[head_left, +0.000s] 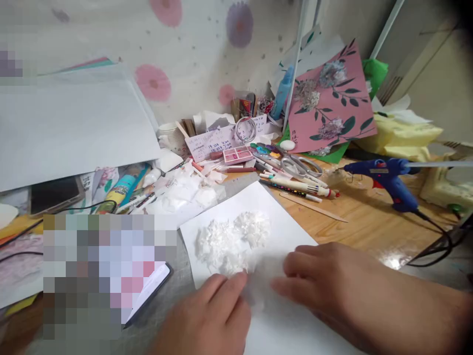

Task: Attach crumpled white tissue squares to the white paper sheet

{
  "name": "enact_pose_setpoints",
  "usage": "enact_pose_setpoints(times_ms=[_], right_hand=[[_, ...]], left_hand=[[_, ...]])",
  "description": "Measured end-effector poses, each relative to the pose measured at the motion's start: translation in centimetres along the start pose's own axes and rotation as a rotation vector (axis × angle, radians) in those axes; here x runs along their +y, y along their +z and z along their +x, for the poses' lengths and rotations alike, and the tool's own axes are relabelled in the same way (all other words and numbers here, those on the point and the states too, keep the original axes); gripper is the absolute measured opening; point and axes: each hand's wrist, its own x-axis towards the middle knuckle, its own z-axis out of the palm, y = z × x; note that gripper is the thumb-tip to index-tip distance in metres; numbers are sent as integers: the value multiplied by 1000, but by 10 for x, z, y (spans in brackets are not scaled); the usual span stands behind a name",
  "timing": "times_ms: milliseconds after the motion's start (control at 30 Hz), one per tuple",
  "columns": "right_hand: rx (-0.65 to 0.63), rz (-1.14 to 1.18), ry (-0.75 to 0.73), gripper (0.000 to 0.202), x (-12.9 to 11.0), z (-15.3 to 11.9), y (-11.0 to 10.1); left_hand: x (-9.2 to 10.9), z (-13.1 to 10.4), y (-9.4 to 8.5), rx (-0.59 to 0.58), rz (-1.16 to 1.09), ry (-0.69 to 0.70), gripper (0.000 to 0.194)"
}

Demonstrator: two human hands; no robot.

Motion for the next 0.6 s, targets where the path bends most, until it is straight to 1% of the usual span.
enact_pose_setpoints(times_ms=[33,100,233,333,467,600], right_hand=[[-10,-52,-36,11,-5,11,2],[-20,-99,-64,17,-5,24,5],[-21,-94,-94,29,7,28,10],[-41,-87,-120,32,10,30,10],[-52,-84,-143,28,10,35,8],[-35,-69,-127,20,11,38,8]], left_hand=[[-1,0,-1,-18,-9,0,21],[-2,-1,-1,-76,-37,9,22],[-4,-3,0,-178,-73,21,19],[-5,-2,0,-185,-44,20,22],[-5,-2,-1,-174,-10,46,24],[-7,-2,-2,-184,-40,44,25]])
